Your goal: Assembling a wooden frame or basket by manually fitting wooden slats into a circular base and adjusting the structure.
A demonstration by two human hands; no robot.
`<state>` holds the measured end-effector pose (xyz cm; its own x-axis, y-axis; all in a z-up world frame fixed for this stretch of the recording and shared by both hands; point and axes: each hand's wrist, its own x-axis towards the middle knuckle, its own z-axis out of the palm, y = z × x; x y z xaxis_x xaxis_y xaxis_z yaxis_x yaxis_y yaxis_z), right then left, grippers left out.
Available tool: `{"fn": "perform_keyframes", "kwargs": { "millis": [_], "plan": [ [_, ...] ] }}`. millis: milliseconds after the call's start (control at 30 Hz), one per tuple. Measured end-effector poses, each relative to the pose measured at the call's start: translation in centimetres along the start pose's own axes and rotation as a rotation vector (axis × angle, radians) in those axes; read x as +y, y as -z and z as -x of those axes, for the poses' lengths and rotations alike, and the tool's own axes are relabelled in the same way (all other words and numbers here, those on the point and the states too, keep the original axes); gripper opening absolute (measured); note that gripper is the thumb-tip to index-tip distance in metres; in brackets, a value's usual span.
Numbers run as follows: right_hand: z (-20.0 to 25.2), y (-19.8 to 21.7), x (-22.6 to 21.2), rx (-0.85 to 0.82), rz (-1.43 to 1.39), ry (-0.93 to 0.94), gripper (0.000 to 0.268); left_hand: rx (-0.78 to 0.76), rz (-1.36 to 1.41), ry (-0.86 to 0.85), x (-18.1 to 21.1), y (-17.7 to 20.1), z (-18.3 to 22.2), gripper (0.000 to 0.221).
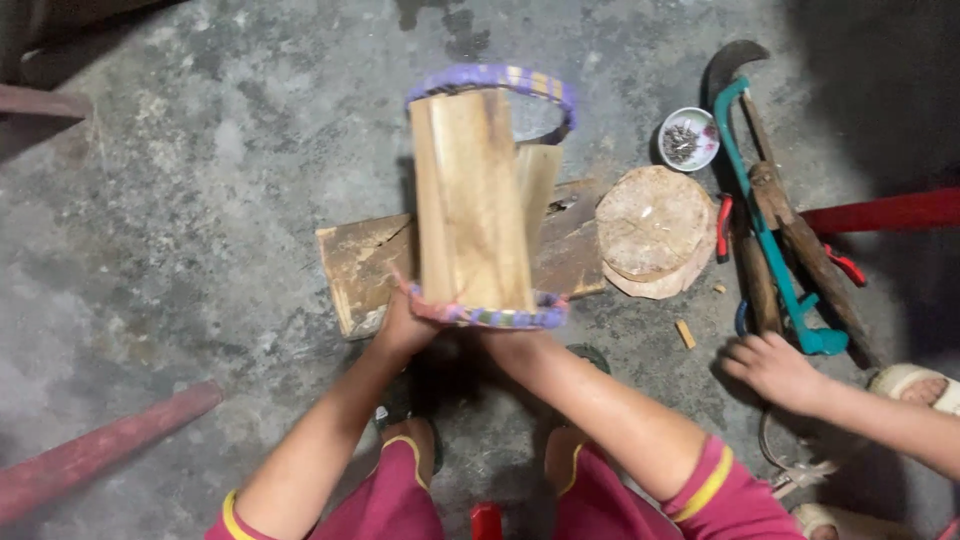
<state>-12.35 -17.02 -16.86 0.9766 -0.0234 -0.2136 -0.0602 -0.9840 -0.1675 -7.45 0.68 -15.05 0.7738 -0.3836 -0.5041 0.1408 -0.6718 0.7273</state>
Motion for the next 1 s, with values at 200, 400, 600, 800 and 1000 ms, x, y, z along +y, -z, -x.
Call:
{"fn": "perform_keyframes", "kwargs": {
  "millis": [200, 400, 600, 800, 1000],
  "plan": [
    [-1.9, 1.9, -0.1, -0.168, -0.129, -0.162, 0.028, 0.200, 0.354, 0.151, -4.9, -2.3, 1.1, 0.044],
    [3.6, 1.3, 3.7, -0.378, -0.287, -0.262, 0.034, 0.493, 0.015, 0.091, -2.9, -4.2, 1.4, 0.047],
    [5.6, 3.4, 6.2, -0.603, -0.632, -0.411, 0.024, 0.386, 0.275, 0.106, -7.5, -4.7, 0.9, 0.075],
    [3.2, -1.0, 5.6, -0.460, -0.984, -0.443, 0.025, 0.331, 0.758, 0.279, -1.2, -0.6, 1.2, 0.041],
    [2.2, -2.3, 6.4, -0.149, -1.120, -0.289, 0.018, 0.381, -0.893, -0.251, -1.5, -1.2, 3.5, 0.041]
  ]
}}
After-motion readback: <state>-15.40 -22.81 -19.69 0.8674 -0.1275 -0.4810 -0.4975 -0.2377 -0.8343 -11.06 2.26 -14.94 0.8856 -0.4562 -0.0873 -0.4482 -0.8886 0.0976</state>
